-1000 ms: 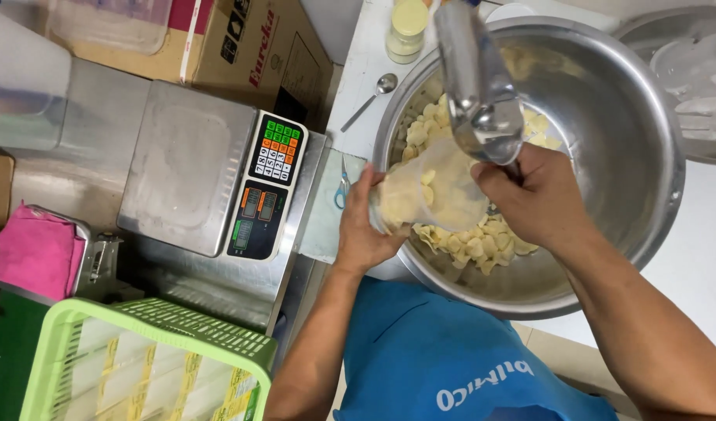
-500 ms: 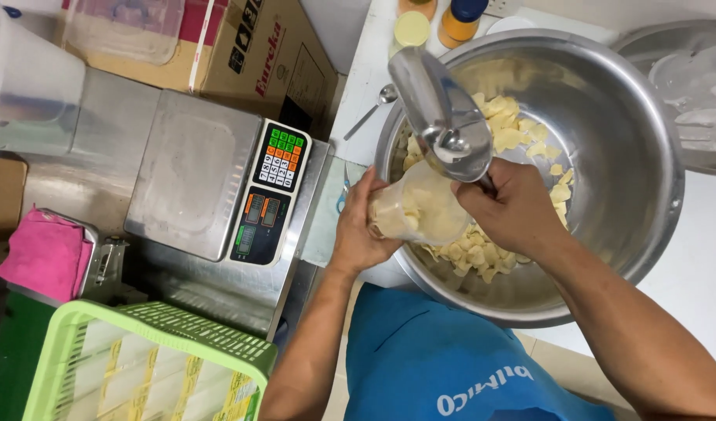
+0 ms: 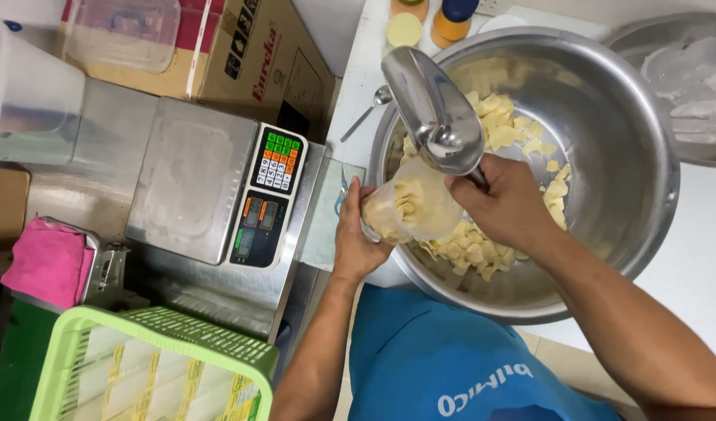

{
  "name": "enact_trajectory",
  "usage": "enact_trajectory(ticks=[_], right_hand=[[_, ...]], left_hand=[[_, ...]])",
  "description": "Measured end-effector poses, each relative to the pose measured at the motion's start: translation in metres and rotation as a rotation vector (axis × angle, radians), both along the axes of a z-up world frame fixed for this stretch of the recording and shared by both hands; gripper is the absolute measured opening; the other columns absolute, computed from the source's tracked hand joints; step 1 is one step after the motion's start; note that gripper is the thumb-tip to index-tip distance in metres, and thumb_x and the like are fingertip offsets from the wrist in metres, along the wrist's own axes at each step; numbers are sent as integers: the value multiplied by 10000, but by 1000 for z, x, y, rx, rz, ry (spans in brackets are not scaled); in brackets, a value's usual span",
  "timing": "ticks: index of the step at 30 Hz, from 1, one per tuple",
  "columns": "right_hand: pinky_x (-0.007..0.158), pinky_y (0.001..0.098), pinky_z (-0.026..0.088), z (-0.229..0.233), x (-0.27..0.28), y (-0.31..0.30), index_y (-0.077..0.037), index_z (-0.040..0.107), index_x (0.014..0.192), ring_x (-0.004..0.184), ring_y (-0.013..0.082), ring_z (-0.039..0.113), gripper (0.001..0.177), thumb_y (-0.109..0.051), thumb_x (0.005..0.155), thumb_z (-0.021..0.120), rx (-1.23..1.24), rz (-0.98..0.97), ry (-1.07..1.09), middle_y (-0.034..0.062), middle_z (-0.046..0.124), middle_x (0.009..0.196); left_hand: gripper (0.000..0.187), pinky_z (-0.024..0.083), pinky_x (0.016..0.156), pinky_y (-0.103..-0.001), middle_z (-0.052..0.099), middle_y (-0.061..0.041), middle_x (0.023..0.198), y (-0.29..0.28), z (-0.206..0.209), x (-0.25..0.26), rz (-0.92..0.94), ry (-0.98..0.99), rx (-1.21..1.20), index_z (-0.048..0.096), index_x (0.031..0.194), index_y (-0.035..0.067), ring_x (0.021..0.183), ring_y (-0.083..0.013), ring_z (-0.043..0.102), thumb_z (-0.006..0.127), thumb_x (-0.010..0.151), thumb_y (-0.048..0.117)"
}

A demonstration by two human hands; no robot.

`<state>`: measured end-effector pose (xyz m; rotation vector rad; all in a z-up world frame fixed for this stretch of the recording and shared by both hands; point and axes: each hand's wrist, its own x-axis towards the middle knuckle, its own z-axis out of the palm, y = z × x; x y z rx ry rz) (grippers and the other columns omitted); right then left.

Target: Packaging chips from a large bowl into small containers, weighing them on a scale, and organizing them in a basket.

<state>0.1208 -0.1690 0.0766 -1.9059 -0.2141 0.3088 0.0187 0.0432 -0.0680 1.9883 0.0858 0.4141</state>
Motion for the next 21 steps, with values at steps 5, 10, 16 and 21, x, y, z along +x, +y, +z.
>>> enact_trajectory(ticks=[5, 10, 16, 21], right_hand=[[458, 274, 319, 4, 3, -9, -32, 613, 678, 478, 111, 404, 232, -46, 907, 650, 45, -17, 5, 39, 438, 484], [474, 250, 320, 30, 0, -28, -49, 640, 759, 502, 87, 397, 195, -23, 952, 634, 31, -80, -6, 10, 430, 544], [484, 276, 342, 16, 3, -73, -116, 623, 884, 544, 115, 405, 212, -124, 1096, 625, -33, -330, 142, 11, 473, 629], [451, 229, 294, -54, -6, -144, -205, 631, 937, 524, 38, 380, 147, -198, 1063, 707, 8, -575, 175, -64, 452, 655]], left_hand=[[1258, 484, 1096, -489, 598, -158, 1370, -4, 4, -1, 62, -7, -72, 241, 1614, 50, 1273, -369, 591, 943, 576, 166], [1274, 514, 1071, -445, 628, -141, 1357, -5, 12, -3, 99, 28, -141, 251, 1607, 50, 1250, -340, 632, 968, 567, 216], [1163, 545, 1041, -447, 546, -173, 1410, 5, 16, 4, 33, 75, -154, 170, 1611, 78, 1332, -326, 560, 898, 737, 322], [1153, 476, 1153, -421, 496, -211, 1525, 46, 45, 17, 192, 43, -166, 194, 1608, 79, 1417, -343, 506, 899, 726, 314]])
